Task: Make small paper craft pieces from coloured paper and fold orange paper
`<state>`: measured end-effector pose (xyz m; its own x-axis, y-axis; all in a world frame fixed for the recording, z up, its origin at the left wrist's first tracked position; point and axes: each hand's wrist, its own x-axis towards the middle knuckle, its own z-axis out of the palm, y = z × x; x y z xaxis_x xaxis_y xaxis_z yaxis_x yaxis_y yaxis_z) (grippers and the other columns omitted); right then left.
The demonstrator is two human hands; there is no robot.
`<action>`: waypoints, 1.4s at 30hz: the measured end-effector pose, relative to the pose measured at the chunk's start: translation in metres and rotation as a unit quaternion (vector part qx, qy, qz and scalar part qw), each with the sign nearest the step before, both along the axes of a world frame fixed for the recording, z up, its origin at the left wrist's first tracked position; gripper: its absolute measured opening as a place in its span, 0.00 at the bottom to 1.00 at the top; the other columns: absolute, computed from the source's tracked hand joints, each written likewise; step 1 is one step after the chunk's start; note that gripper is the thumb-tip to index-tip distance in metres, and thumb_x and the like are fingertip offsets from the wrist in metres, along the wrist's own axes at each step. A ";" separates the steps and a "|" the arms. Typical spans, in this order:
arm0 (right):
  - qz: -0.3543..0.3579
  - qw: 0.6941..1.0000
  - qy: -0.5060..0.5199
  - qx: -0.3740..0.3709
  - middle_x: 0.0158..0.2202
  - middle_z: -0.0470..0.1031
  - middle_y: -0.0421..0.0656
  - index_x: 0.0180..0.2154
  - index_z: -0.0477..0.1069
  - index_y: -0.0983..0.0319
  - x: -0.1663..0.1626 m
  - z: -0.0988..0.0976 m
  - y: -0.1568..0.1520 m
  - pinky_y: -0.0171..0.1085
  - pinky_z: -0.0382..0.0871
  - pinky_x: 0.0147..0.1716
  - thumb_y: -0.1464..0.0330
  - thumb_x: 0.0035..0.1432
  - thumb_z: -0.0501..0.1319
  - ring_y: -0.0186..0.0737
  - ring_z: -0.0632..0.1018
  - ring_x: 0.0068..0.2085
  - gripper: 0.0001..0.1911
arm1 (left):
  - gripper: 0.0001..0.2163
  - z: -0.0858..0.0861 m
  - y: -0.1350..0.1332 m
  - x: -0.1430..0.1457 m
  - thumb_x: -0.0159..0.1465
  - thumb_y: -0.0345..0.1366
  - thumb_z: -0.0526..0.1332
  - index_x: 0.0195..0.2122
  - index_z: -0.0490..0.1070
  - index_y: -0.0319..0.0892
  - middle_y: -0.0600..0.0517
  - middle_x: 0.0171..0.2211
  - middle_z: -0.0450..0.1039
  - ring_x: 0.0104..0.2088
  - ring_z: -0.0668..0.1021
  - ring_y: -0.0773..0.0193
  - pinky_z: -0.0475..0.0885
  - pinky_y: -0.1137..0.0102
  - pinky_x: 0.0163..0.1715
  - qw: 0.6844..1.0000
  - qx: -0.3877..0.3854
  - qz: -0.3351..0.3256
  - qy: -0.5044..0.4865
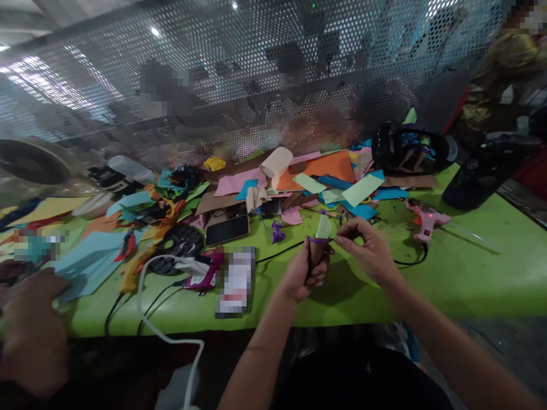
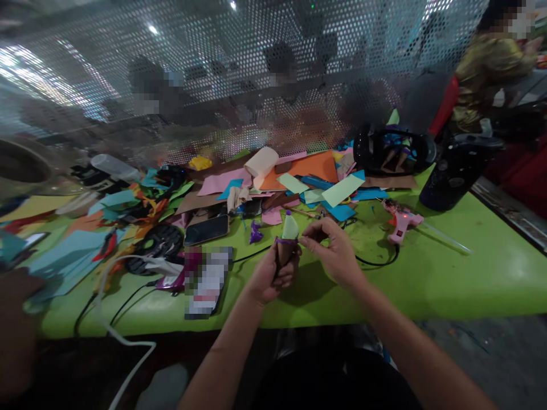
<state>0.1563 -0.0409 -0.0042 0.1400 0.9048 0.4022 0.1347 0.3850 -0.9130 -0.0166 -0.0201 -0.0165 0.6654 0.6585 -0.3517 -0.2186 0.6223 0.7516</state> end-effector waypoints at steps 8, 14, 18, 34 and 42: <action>0.010 1.000 -0.017 -0.012 0.29 0.71 0.39 0.31 0.71 0.59 -0.004 -0.001 0.003 0.36 0.66 0.32 0.62 0.53 0.70 0.37 0.71 0.32 0.11 | 0.24 0.005 0.001 0.000 0.66 0.61 0.50 0.28 0.60 0.43 0.65 0.10 0.48 0.10 0.42 0.75 0.43 0.78 0.10 0.998 -0.036 -0.033 -0.035; 0.017 1.000 -0.018 -0.018 0.29 0.71 0.39 0.31 0.71 0.59 -0.005 0.001 0.002 0.36 0.65 0.31 0.58 0.52 0.70 0.37 0.71 0.31 0.14 | 0.26 0.003 0.000 0.001 0.65 0.62 0.49 0.26 0.58 0.43 0.65 0.11 0.46 0.11 0.42 0.75 0.42 0.79 0.10 0.999 -0.033 -0.021 -0.003; 0.014 1.000 -0.010 -0.011 0.30 0.70 0.39 0.31 0.70 0.59 -0.006 0.003 0.001 0.37 0.66 0.32 0.57 0.51 0.71 0.37 0.71 0.32 0.16 | 0.27 0.002 0.000 0.002 0.65 0.64 0.49 0.24 0.58 0.43 0.65 0.11 0.45 0.11 0.42 0.76 0.42 0.79 0.10 1.000 -0.023 -0.008 0.016; -0.052 0.980 -0.179 0.069 0.32 0.70 0.41 0.35 0.67 0.58 -0.008 0.001 -0.004 0.40 0.65 0.33 0.62 0.55 0.69 0.42 0.71 0.35 0.12 | 0.26 -0.006 -0.001 0.009 0.63 0.62 0.54 0.23 0.56 0.43 0.62 0.13 0.51 0.11 0.48 0.76 0.44 0.79 0.11 0.995 0.010 0.092 0.032; -0.084 0.970 -0.214 0.082 0.31 0.71 0.42 0.33 0.66 0.58 -0.009 0.001 -0.004 0.41 0.65 0.34 0.63 0.58 0.67 0.43 0.72 0.35 0.10 | 0.28 -0.009 -0.002 0.011 0.62 0.64 0.54 0.22 0.55 0.44 0.62 0.12 0.47 0.12 0.49 0.76 0.44 0.78 0.11 0.993 -0.002 0.102 0.051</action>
<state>0.1471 -0.0451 -0.0032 0.0693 0.8027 0.5923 0.5615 0.4594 -0.6883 -0.0061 -0.0224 -0.0258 0.4792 0.7745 -0.4130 -0.2638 0.5758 0.7738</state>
